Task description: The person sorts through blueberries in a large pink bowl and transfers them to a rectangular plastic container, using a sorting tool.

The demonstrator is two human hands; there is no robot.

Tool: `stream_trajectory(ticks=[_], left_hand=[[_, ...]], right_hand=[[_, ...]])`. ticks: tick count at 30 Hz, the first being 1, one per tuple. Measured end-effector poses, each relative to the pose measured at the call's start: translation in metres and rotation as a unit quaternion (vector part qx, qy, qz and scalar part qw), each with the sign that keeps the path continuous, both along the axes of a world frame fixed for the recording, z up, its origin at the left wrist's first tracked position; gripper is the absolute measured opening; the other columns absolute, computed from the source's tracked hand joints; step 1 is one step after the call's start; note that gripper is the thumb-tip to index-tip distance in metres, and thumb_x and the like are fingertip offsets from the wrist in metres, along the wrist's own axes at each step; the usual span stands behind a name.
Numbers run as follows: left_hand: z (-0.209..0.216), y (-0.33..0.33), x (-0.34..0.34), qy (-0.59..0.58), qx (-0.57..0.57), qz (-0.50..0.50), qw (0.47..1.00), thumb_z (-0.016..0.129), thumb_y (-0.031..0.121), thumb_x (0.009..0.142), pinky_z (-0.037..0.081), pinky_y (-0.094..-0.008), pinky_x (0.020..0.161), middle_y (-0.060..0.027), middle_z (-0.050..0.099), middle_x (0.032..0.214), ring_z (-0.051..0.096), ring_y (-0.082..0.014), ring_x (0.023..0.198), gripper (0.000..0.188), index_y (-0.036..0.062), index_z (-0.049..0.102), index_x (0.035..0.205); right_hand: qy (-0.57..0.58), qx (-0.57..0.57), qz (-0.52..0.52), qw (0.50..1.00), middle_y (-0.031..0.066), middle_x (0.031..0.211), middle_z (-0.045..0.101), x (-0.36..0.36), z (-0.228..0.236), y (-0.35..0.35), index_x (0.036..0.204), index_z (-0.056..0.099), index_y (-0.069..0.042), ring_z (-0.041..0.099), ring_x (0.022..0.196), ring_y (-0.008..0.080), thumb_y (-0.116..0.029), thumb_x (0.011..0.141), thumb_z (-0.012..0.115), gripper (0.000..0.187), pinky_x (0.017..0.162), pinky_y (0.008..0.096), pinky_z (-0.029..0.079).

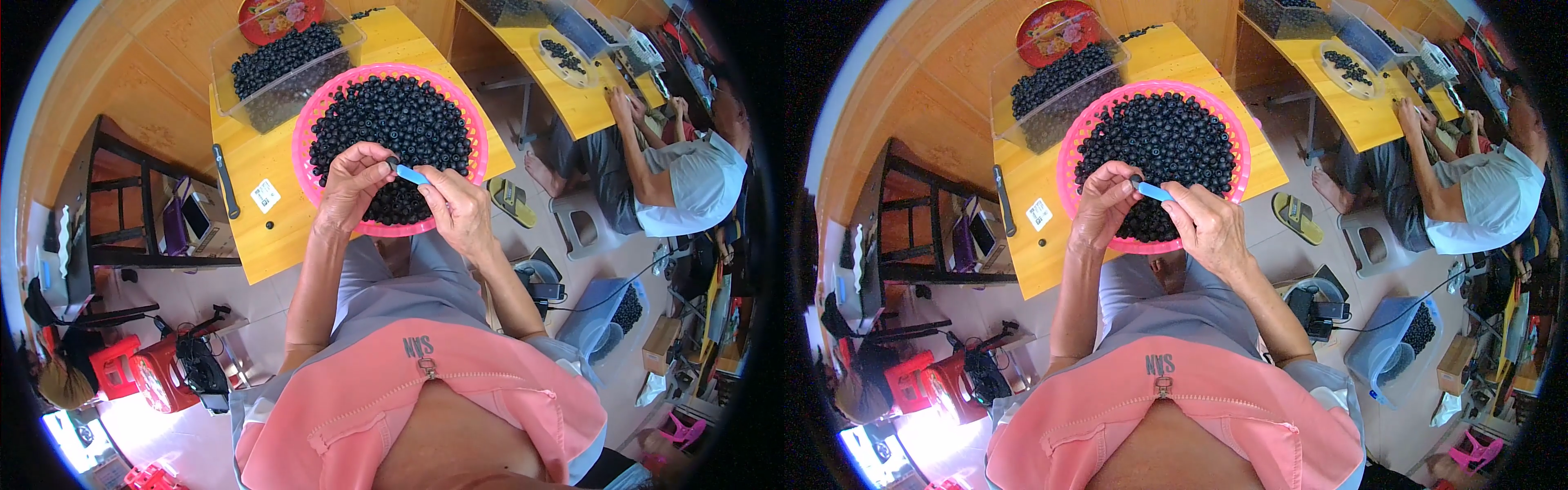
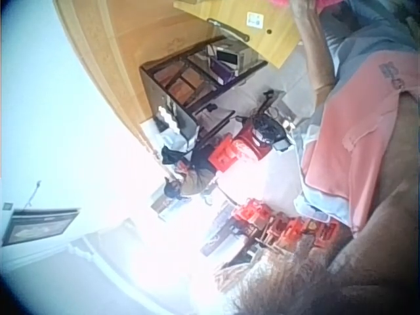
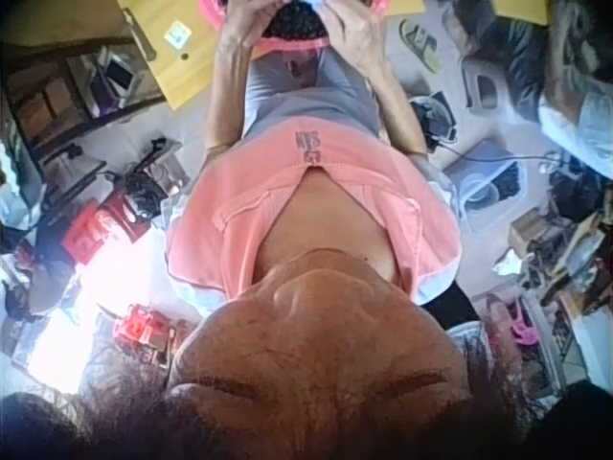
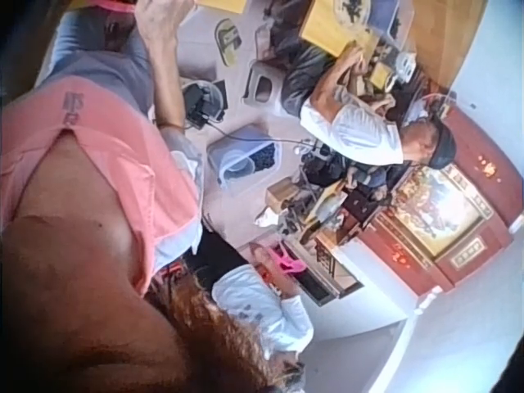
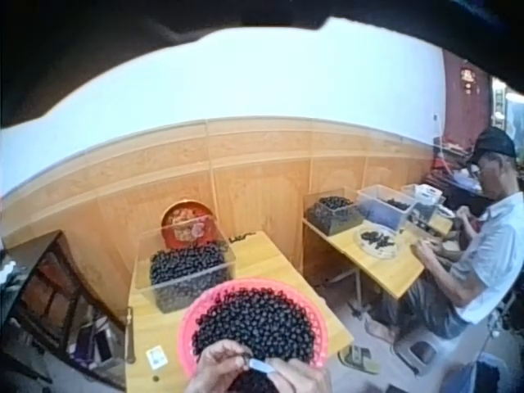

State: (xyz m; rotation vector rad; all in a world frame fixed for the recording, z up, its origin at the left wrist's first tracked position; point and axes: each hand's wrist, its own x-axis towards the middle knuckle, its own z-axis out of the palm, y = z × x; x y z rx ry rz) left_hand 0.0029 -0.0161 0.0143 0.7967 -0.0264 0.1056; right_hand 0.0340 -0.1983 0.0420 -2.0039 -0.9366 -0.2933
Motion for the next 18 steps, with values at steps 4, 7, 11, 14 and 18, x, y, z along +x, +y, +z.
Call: stream_trajectory(ticks=[4, 7, 11, 14, 18], left_hand=[[-0.001, 0.001, -0.001, 0.003, -0.009, -0.005, 1.000, 0.065, 0.001, 0.078, 0.051, -0.0260, 0.072, -0.0078, 0.063, 0.089, 0.060, -0.0135, 0.076, 0.013, 0.0023, 0.061, 0.090], [-0.001, 0.001, -0.004, 0.002, -0.046, -0.032, 0.998, 0.065, 0.000, 0.078, 0.051, -0.0266, 0.070, -0.0095, 0.063, 0.089, 0.060, -0.0143, 0.075, 0.011, 0.0019, 0.061, 0.088], [0.006, 0.001, -0.005, -0.001, -0.080, -0.073, 0.994, 0.063, -0.001, 0.078, 0.052, -0.0274, 0.069, -0.0113, 0.063, 0.090, 0.061, -0.0150, 0.075, 0.008, 0.0011, 0.061, 0.086], [0.010, 0.001, -0.007, 0.016, -0.090, -0.079, 0.993, 0.065, 0.000, 0.077, 0.050, -0.0266, 0.066, -0.0116, 0.061, 0.085, 0.059, -0.0162, 0.072, 0.008, 0.0022, 0.061, 0.084], [0.028, -0.002, -0.019, -0.042, -0.088, -0.164, 0.982, 0.068, 0.004, 0.075, 0.044, -0.0237, 0.060, -0.0090, 0.054, 0.074, 0.053, -0.0167, 0.068, 0.011, 0.0048, 0.061, 0.084]], right_hand=[[-0.020, -0.003, -0.009, 1.000, 0.0075, 0.064, 0.052, 0.001, -0.003, 0.000, 0.099, 0.061, -0.009, 0.055, 0.053, 0.0251, -0.013, 0.080, 0.062, 0.020, 0.046, 0.0358, 0.042], [-0.046, -0.004, 0.010, 0.999, 0.0084, 0.063, 0.050, 0.002, -0.003, -0.002, 0.103, 0.062, -0.004, 0.051, 0.050, 0.0212, -0.005, 0.080, 0.059, 0.022, 0.046, 0.0314, 0.039], [-0.057, 0.014, 0.023, 0.998, 0.0080, 0.062, 0.049, 0.004, -0.003, -0.003, 0.103, 0.062, -0.004, 0.050, 0.049, 0.0210, -0.005, 0.079, 0.060, 0.024, 0.045, 0.0312, 0.038], [-0.070, 0.035, 0.038, 0.996, 0.0090, 0.062, 0.050, 0.009, -0.002, -0.005, 0.102, 0.061, -0.004, 0.050, 0.049, 0.0225, -0.005, 0.079, 0.061, 0.024, 0.046, 0.0329, 0.039], [-0.066, -0.019, -0.045, 0.997, 0.0099, 0.065, 0.055, 0.039, -0.029, -0.022, 0.097, 0.063, -0.005, 0.056, 0.054, 0.0252, -0.013, 0.081, 0.062, 0.018, 0.048, 0.0358, 0.044]])
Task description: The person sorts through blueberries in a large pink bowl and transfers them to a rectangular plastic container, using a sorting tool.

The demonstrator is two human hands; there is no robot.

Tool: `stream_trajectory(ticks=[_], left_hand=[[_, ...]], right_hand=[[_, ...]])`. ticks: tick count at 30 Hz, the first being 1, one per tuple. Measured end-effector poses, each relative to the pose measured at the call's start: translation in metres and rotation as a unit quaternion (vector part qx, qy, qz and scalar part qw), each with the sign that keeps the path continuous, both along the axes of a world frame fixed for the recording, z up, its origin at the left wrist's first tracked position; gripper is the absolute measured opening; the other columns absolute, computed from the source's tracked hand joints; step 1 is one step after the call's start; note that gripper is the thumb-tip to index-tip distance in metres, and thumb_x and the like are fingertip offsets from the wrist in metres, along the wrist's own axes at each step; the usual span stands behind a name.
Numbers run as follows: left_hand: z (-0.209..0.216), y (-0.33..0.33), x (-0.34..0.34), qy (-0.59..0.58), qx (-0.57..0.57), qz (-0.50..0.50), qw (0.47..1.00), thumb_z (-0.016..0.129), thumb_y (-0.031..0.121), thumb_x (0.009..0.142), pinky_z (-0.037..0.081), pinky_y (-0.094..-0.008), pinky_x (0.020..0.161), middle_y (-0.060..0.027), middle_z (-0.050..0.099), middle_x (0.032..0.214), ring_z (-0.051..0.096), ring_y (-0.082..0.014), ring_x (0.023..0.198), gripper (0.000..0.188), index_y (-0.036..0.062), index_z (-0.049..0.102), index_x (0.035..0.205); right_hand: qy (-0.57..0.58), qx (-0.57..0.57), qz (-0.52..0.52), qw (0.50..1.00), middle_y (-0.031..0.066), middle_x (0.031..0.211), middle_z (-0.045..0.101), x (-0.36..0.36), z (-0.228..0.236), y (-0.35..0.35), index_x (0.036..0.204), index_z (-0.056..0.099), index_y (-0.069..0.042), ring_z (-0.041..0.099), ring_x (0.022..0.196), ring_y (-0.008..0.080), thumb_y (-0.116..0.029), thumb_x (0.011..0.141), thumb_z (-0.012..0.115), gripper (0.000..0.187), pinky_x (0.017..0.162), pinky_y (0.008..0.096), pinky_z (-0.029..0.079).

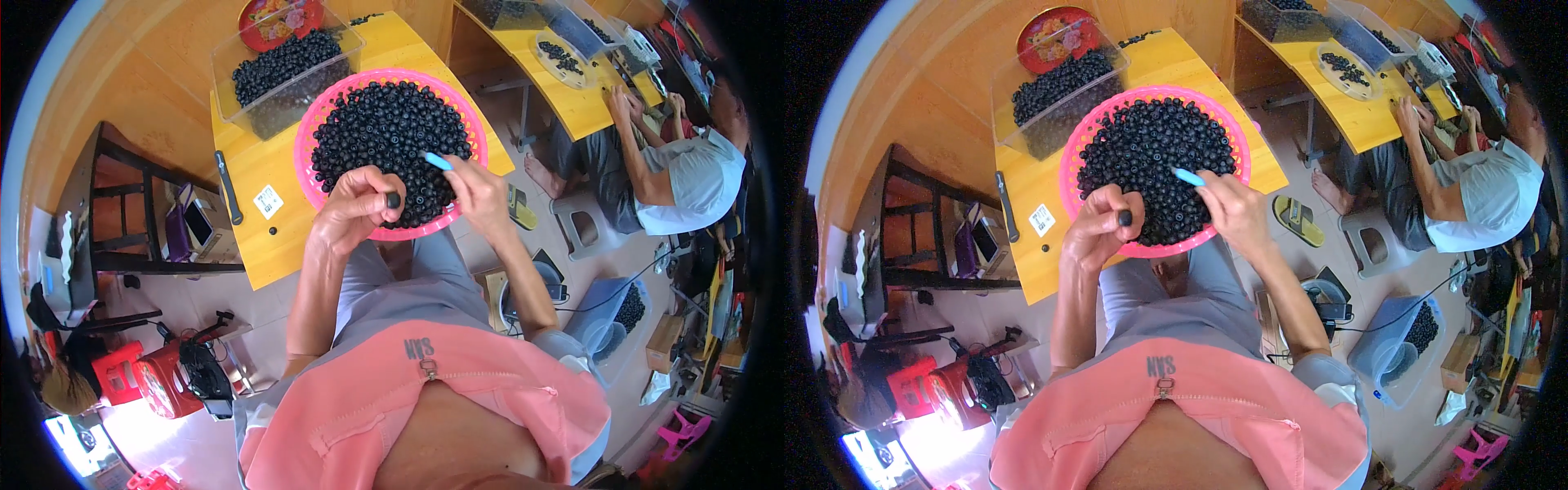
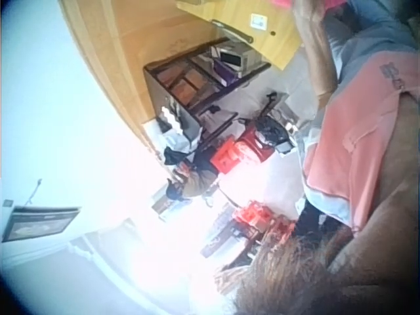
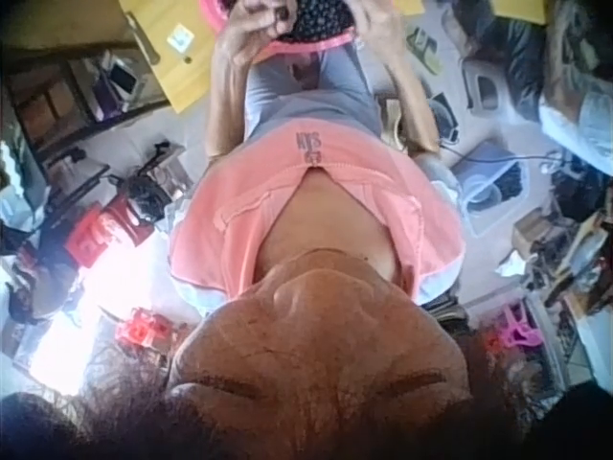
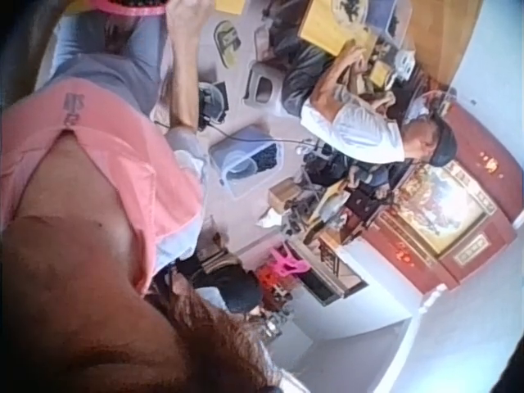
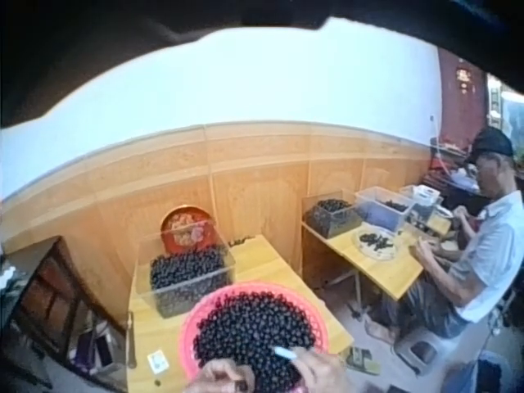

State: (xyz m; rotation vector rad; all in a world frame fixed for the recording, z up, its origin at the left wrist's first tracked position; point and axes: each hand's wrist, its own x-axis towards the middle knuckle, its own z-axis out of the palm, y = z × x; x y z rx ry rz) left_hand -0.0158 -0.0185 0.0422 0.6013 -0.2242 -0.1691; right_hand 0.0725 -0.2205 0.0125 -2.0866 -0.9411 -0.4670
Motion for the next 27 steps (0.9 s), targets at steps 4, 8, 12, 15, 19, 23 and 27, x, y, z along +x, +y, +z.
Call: stream_trajectory(ticks=[4, 8, 12, 15, 19, 23, 27], left_hand=[[-0.009, 0.008, 0.000, 0.038, 0.020, 0.062, 0.997, 0.066, 0.003, 0.077, 0.047, -0.0252, 0.065, -0.0098, 0.059, 0.082, 0.056, -0.0164, 0.072, 0.010, 0.0028, 0.061, 0.085], [-0.017, 0.005, 0.004, 0.034, 0.000, 0.073, 0.997, 0.065, 0.001, 0.078, 0.049, -0.0261, 0.069, -0.0101, 0.062, 0.088, 0.059, -0.0158, 0.076, 0.011, 0.0021, 0.060, 0.088], [-0.018, 0.003, 0.004, 0.059, 0.025, 0.102, 0.993, 0.063, 0.000, 0.079, 0.050, -0.0259, 0.071, -0.0093, 0.062, 0.090, 0.060, -0.0148, 0.078, 0.011, 0.0023, 0.060, 0.089], [-0.016, 0.000, 0.005, 0.058, 0.043, 0.121, 0.990, 0.062, -0.001, 0.079, 0.050, -0.0258, 0.073, -0.0079, 0.062, 0.090, 0.060, -0.0144, 0.081, 0.012, 0.0029, 0.060, 0.090], [-0.014, -0.002, 0.005, 0.057, 0.067, 0.140, 0.986, 0.062, -0.002, 0.079, 0.050, -0.0257, 0.074, -0.0073, 0.063, 0.090, 0.060, -0.0136, 0.081, 0.013, 0.0034, 0.061, 0.091], [-0.012, -0.003, 0.005, 0.059, 0.075, 0.153, 0.984, 0.063, -0.002, 0.079, 0.050, -0.0258, 0.074, -0.0070, 0.063, 0.090, 0.060, -0.0131, 0.081, 0.014, 0.0035, 0.061, 0.091], [-0.009, -0.006, 0.003, 0.068, 0.086, 0.161, 0.981, 0.063, -0.002, 0.078, 0.050, -0.0258, 0.074, -0.0066, 0.063, 0.090, 0.060, -0.0129, 0.080, 0.014, 0.0034, 0.061, 0.091]], right_hand=[[0.004, 0.034, 0.003, 0.999, 0.0102, 0.064, 0.055, -0.010, 0.023, -0.007, 0.098, 0.063, -0.005, 0.056, 0.054, 0.0246, -0.012, 0.082, 0.061, 0.018, 0.049, 0.0350, 0.043], [0.032, 0.026, 0.013, 0.999, 0.0104, 0.065, 0.054, -0.014, 0.023, -0.002, 0.101, 0.062, -0.006, 0.055, 0.053, 0.0246, -0.011, 0.081, 0.061, 0.020, 0.049, 0.0343, 0.042], [0.034, 0.035, 0.043, 0.998, 0.0088, 0.062, 0.050, -0.032, 0.035, 0.003, 0.102, 0.062, -0.008, 0.053, 0.051, 0.0234, -0.010, 0.080, 0.062, 0.022, 0.047, 0.0341, 0.041], [0.027, 0.026, 0.051, 0.998, 0.0073, 0.061, 0.049, -0.038, 0.035, 0.006, 0.102, 0.062, -0.008, 0.052, 0.049, 0.0224, -0.011, 0.078, 0.064, 0.024, 0.045, 0.0337, 0.040], [0.004, 0.018, 0.060, 0.998, 0.0065, 0.061, 0.049, -0.041, 0.038, 0.011, 0.102, 0.062, -0.008, 0.051, 0.048, 0.0225, -0.011, 0.077, 0.066, 0.026, 0.043, 0.0339, 0.040], [-0.001, 0.016, 0.060, 0.998, 0.0064, 0.061, 0.049, -0.041, 0.036, 0.013, 0.102, 0.062, -0.008, 0.051, 0.048, 0.0229, -0.012, 0.077, 0.066, 0.026, 0.043, 0.0343, 0.040], [0.003, 0.007, 0.056, 0.998, 0.0065, 0.062, 0.049, -0.041, 0.035, 0.013, 0.103, 0.062, -0.008, 0.051, 0.048, 0.0232, -0.013, 0.078, 0.065, 0.026, 0.043, 0.0346, 0.040]])
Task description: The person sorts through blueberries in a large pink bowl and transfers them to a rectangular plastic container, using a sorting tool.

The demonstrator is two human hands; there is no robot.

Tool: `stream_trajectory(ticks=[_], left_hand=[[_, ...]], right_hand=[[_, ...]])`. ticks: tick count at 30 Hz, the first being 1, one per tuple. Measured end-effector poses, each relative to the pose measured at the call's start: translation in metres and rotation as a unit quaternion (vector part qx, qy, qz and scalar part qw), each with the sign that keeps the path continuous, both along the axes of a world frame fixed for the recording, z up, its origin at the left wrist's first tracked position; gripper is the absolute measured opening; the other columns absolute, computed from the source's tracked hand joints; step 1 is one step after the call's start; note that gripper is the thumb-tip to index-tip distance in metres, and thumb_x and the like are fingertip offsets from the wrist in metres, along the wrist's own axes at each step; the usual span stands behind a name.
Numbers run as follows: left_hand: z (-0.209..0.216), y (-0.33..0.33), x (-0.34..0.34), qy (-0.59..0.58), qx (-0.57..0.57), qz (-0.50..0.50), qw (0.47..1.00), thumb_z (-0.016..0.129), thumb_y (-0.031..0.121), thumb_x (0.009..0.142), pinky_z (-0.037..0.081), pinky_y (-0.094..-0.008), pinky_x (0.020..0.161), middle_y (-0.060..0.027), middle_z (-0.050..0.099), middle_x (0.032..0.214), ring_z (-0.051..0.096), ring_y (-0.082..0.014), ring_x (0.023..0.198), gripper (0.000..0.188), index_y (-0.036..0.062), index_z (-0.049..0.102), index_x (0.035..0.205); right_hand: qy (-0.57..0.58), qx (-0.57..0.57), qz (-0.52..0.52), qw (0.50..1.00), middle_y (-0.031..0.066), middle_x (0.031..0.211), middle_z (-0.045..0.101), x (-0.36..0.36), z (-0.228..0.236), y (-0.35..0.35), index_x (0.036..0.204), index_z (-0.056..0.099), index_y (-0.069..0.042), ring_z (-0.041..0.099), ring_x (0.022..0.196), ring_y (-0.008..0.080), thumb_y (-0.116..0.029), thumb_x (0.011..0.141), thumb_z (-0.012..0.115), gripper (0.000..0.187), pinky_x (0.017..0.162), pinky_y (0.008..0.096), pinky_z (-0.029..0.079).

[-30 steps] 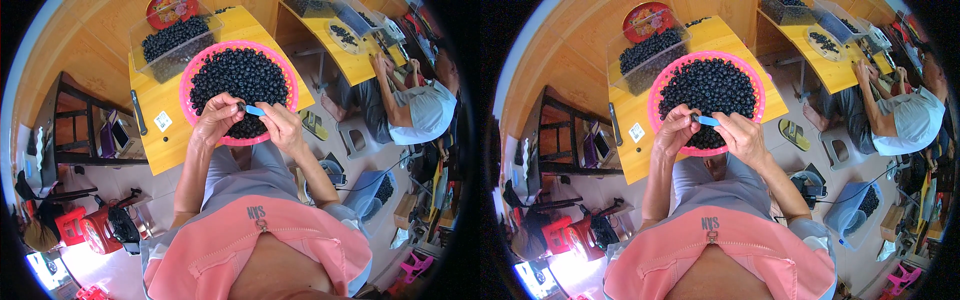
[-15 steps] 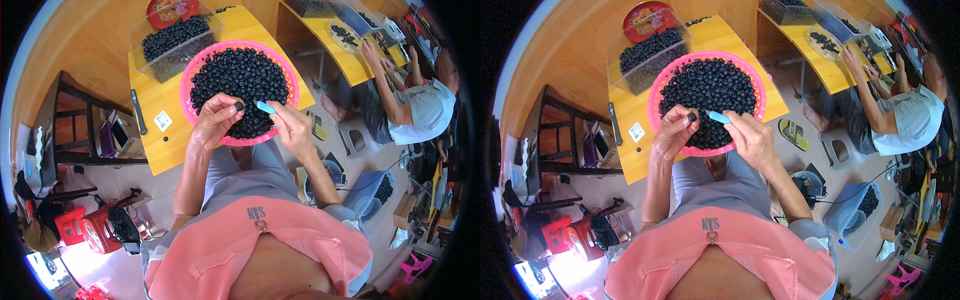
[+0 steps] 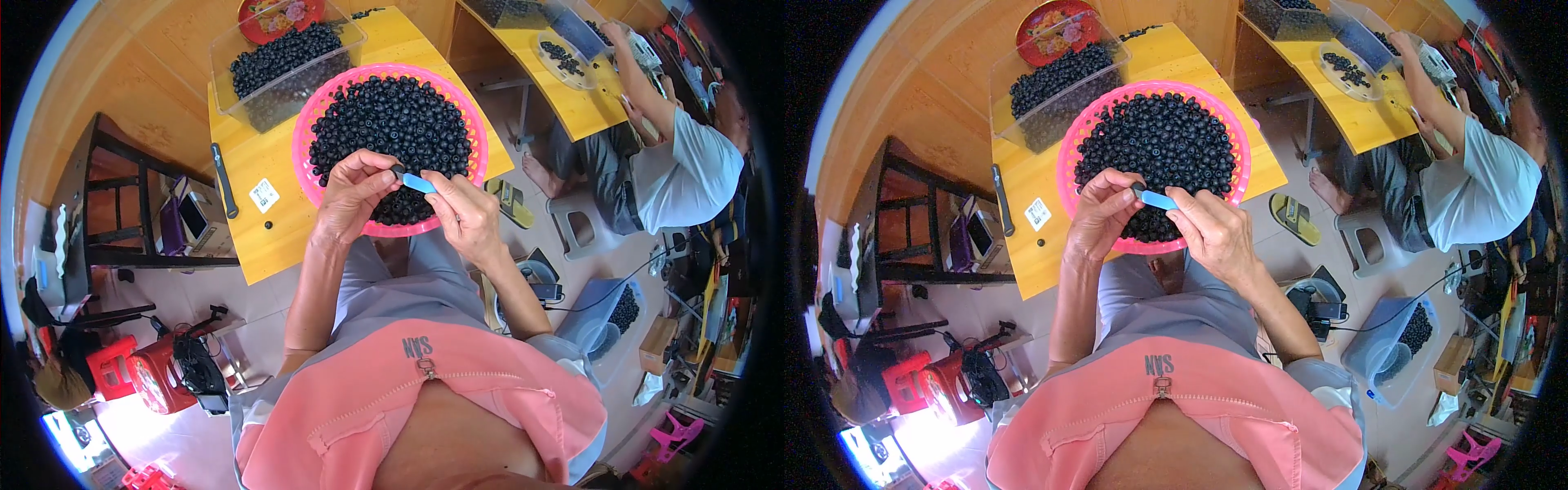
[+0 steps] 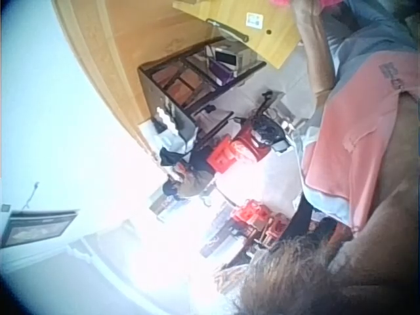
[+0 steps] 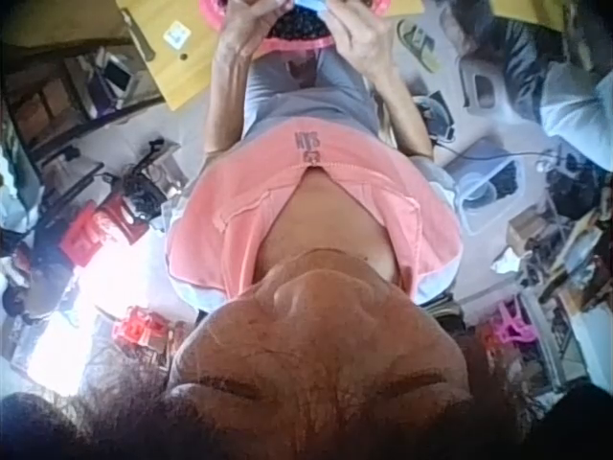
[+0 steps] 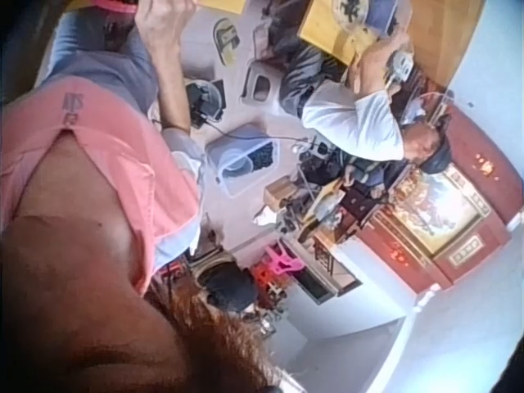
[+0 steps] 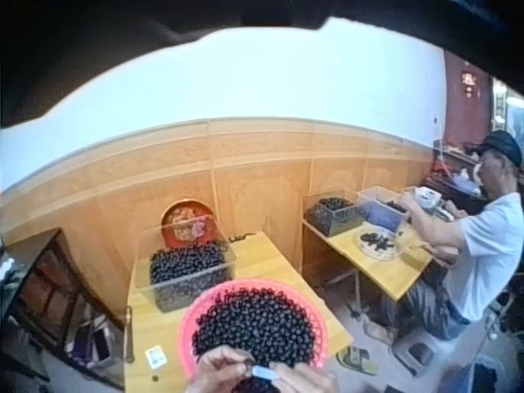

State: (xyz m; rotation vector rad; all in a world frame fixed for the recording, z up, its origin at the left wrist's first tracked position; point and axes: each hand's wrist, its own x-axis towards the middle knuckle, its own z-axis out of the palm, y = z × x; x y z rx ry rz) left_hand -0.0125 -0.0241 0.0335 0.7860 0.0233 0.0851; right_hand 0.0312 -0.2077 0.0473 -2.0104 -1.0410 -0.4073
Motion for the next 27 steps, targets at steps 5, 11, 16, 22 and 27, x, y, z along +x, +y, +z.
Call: stream_trajectory(ticks=[5, 11, 16, 22, 27], left_hand=[[-0.001, 0.000, -0.001, -0.004, -0.004, -0.001, 1.000, 0.064, -0.002, 0.078, 0.051, -0.0256, 0.074, -0.0063, 0.063, 0.089, 0.061, -0.0127, 0.080, 0.014, 0.0034, 0.061, 0.091], [-0.002, 0.000, -0.002, -0.010, -0.006, -0.003, 1.000, 0.065, -0.001, 0.078, 0.051, -0.0261, 0.073, -0.0074, 0.063, 0.089, 0.060, -0.0135, 0.079, 0.013, 0.0032, 0.061, 0.089], [-0.001, 0.004, -0.005, -0.064, -0.058, -0.052, 0.995, 0.064, 0.000, 0.078, 0.050, -0.0263, 0.070, -0.0088, 0.062, 0.087, 0.059, -0.0147, 0.074, 0.009, 0.0022, 0.060, 0.086], [-0.003, 0.030, 0.013, 0.029, 0.047, 0.039, 0.998, 0.062, -0.001, 0.080, 0.052, -0.0263, 0.071, -0.0062, 0.064, 0.083, 0.062, -0.0155, 0.075, 0.012, 0.0029, 0.061, 0.091], [0.027, 0.110, 0.078, 0.059, 0.268, 0.147, 0.950, 0.064, -0.001, 0.077, 0.052, -0.0240, 0.067, -0.0079, 0.065, 0.081, 0.061, -0.0139, 0.069, 0.013, 0.0014, 0.063, 0.090]], right_hand=[[-0.004, 0.001, -0.006, 1.000, 0.0068, 0.062, 0.049, 0.000, -0.002, 0.000, 0.103, 0.061, -0.008, 0.051, 0.049, 0.0235, -0.013, 0.079, 0.064, 0.025, 0.043, 0.0348, 0.040], [0.009, 0.002, 0.001, 1.000, 0.0080, 0.063, 0.050, 0.000, -0.002, 0.000, 0.103, 0.061, -0.008, 0.052, 0.050, 0.0246, -0.013, 0.079, 0.064, 0.025, 0.045, 0.0355, 0.041], [0.012, -0.021, -0.055, 0.998, 0.0102, 0.063, 0.051, 0.019, -0.020, -0.008, 0.102, 0.062, -0.007, 0.054, 0.052, 0.0269, -0.014, 0.081, 0.062, 0.022, 0.047, 0.0364, 0.042], [0.039, 0.003, -0.093, 0.995, 0.0115, 0.065, 0.054, 0.027, -0.022, -0.009, 0.098, 0.063, -0.006, 0.056, 0.054, 0.0287, -0.016, 0.083, 0.060, 0.018, 0.048, 0.0371, 0.043], [-0.027, -0.036, -0.182, 0.982, 0.0118, 0.068, 0.056, 0.029, -0.038, -0.006, 0.098, 0.062, -0.008, 0.058, 0.057, 0.0309, -0.020, 0.084, 0.059, 0.019, 0.049, 0.0399, 0.044]])
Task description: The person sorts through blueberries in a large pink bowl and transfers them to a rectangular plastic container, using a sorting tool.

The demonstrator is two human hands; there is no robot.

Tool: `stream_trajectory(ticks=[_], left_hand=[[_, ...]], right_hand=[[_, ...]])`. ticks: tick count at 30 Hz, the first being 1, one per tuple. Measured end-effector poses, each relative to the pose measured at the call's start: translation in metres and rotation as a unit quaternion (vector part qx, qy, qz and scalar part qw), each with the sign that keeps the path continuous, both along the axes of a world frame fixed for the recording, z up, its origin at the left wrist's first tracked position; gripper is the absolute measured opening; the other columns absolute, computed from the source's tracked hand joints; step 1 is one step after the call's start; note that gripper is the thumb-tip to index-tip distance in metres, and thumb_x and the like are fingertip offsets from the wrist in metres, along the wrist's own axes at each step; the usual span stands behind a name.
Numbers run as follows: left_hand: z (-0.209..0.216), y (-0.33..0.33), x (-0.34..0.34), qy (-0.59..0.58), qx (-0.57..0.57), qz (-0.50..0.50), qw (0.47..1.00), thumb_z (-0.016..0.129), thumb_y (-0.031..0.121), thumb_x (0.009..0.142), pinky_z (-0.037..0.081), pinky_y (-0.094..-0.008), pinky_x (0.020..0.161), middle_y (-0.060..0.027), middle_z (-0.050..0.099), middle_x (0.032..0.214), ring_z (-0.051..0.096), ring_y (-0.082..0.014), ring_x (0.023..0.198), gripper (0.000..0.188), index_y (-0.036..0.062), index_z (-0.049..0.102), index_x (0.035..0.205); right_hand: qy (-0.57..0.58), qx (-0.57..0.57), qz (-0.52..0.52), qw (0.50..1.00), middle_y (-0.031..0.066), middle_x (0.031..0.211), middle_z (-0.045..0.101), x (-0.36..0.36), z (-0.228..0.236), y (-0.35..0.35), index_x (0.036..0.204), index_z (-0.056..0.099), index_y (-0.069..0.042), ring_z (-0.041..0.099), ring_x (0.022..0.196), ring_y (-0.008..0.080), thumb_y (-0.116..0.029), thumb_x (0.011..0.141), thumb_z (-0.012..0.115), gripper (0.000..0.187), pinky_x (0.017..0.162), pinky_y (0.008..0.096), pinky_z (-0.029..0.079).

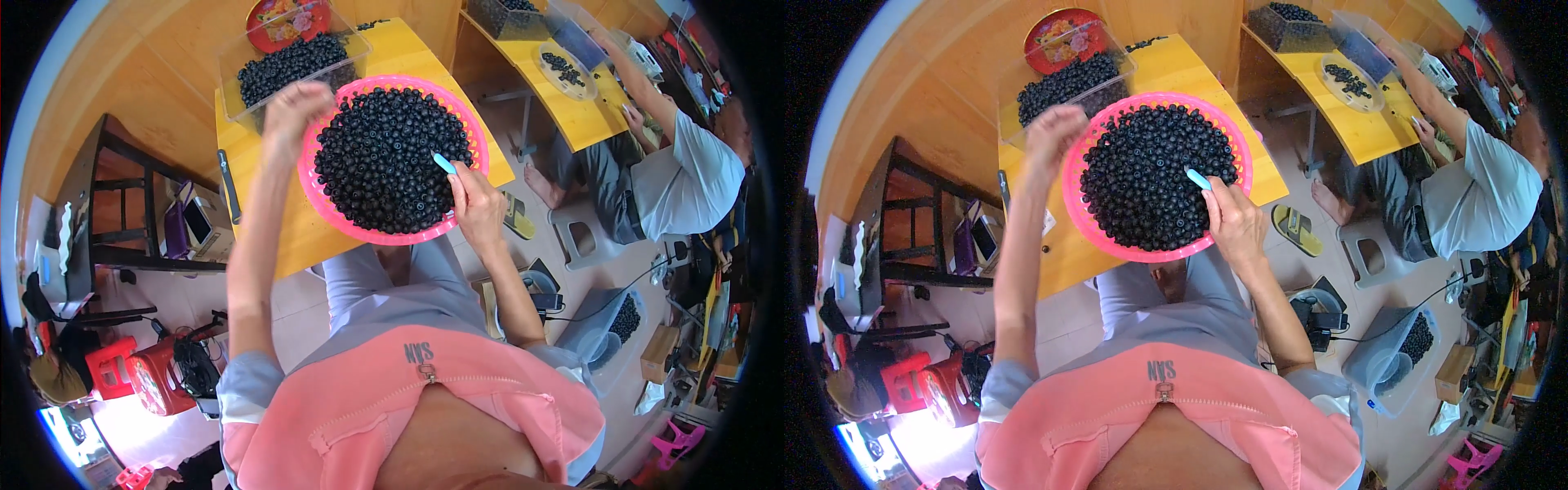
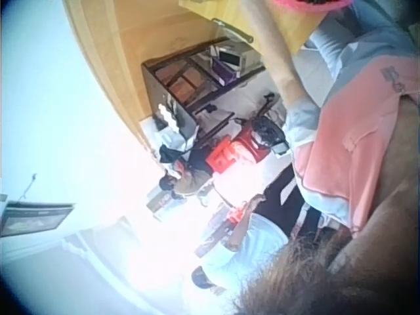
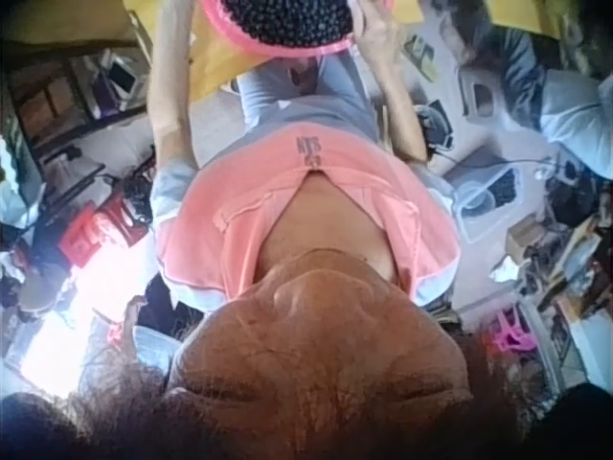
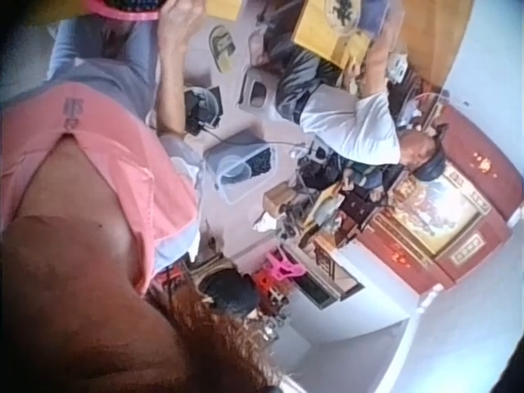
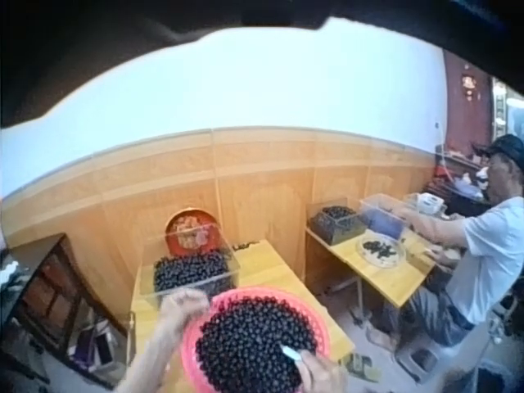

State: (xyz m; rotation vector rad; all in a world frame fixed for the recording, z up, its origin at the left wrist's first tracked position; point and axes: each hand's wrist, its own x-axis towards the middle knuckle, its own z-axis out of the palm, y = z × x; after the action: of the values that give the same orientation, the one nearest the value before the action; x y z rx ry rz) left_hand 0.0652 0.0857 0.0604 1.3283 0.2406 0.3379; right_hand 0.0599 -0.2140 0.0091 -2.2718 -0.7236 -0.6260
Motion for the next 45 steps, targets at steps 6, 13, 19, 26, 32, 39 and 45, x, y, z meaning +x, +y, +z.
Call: stream_trajectory(ticks=[6, 13, 19, 26, 32, 39, 45], left_hand=[[0.043, 0.054, 0.055, -0.144, -0.024, 0.037, 0.989, 0.062, -0.003, 0.078, 0.053, -0.0270, 0.072, -0.0113, 0.065, 0.091, 0.064, -0.0176, 0.080, 0.022, -0.0016, 0.062, 0.100], [-0.004, -0.019, 0.043, -0.019, 0.140, -0.112, 0.984, 0.063, 0.001, 0.078, 0.052, -0.0244, 0.067, -0.0071, 0.066, 0.085, 0.064, -0.0139, 0.074, 0.015, 0.0003, 0.065, 0.092], [-0.057, -0.085, 0.044, -0.058, 0.474, -0.151, 0.866, 0.068, -0.002, 0.063, 0.051, -0.0311, 0.064, -0.0151, 0.064, 0.073, 0.065, -0.0215, 0.068, 0.017, 0.0006, 0.065, 0.079], [-0.067, -0.114, 0.044, -0.048, 0.597, -0.113, 0.793, 0.068, 0.004, 0.066, 0.047, -0.0400, 0.071, -0.0140, 0.057, 0.080, 0.057, -0.0328, 0.082, 0.017, 0.0017, 0.060, 0.081], [-0.051, -0.105, 0.032, -0.028, 0.506, -0.142, 0.850, 0.070, 0.004, 0.067, 0.050, -0.0346, 0.064, -0.0125, 0.061, 0.075, 0.062, -0.0267, 0.072, 0.017, 0.0013, 0.059, 0.079], [-0.032, -0.086, -0.026, 0.006, -0.143, -0.191, 0.971, 0.065, -0.001, 0.077, 0.052, -0.0248, 0.068, -0.0055, 0.062, 0.087, 0.062, -0.0139, 0.075, 0.015, 0.0036, 0.060, 0.090], [-0.045, -0.089, -0.049, -0.027, -0.284, -0.193, 0.939, 0.062, -0.001, 0.080, 0.051, -0.0253, 0.076, -0.0074, 0.063, 0.093, 0.061, -0.0144, 0.082, 0.017, 0.0033, 0.061, 0.096]], right_hand=[[-0.002, 0.018, -0.016, 1.000, 0.0119, 0.070, 0.056, -0.001, -0.004, 0.005, 0.100, 0.061, -0.008, 0.058, 0.060, 0.0322, -0.018, 0.084, 0.059, 0.019, 0.050, 0.0412, 0.044], [0.032, 0.072, -0.010, 0.997, 0.0141, 0.076, 0.060, 0.003, -0.001, 0.001, 0.101, 0.062, -0.006, 0.059, 0.064, 0.0326, -0.014, 0.086, 0.056, 0.018, 0.054, 0.0400, 0.045], [0.069, 0.074, -0.010, 0.995, 0.0180, 0.083, 0.063, 0.000, 0.002, 0.001, 0.099, 0.062, 0.000, 0.062, 0.069, 0.0309, -0.014, 0.087, 0.055, 0.020, 0.061, 0.0361, 0.048], [0.041, 0.097, -0.009, 0.994, 0.0145, 0.080, 0.061, 0.000, -0.004, 0.001, 0.101, 0.062, -0.006, 0.061, 0.067, 0.0326, -0.016, 0.086, 0.055, 0.019, 0.056, 0.0399, 0.046], [0.057, 0.092, -0.006, 0.994, 0.0142, 0.080, 0.061, -0.001, -0.001, 0.000, 0.101, 0.061, -0.007, 0.060, 0.067, 0.0327, -0.016, 0.086, 0.055, 0.019, 0.055, 0.0397, 0.046], [0.102, 0.129, 0.033, 0.986, 0.0143, 0.074, 0.061, 0.001, 0.004, -0.002, 0.098, 0.064, -0.005, 0.060, 0.063, 0.0304, -0.014, 0.085, 0.057, 0.017, 0.055, 0.0371, 0.045], [0.110, 0.097, 0.136, 0.980, 0.0089, 0.066, 0.055, -0.018, 0.026, 0.007, 0.100, 0.063, -0.006, 0.056, 0.054, 0.0244, -0.012, 0.083, 0.060, 0.018, 0.048, 0.0344, 0.042]])
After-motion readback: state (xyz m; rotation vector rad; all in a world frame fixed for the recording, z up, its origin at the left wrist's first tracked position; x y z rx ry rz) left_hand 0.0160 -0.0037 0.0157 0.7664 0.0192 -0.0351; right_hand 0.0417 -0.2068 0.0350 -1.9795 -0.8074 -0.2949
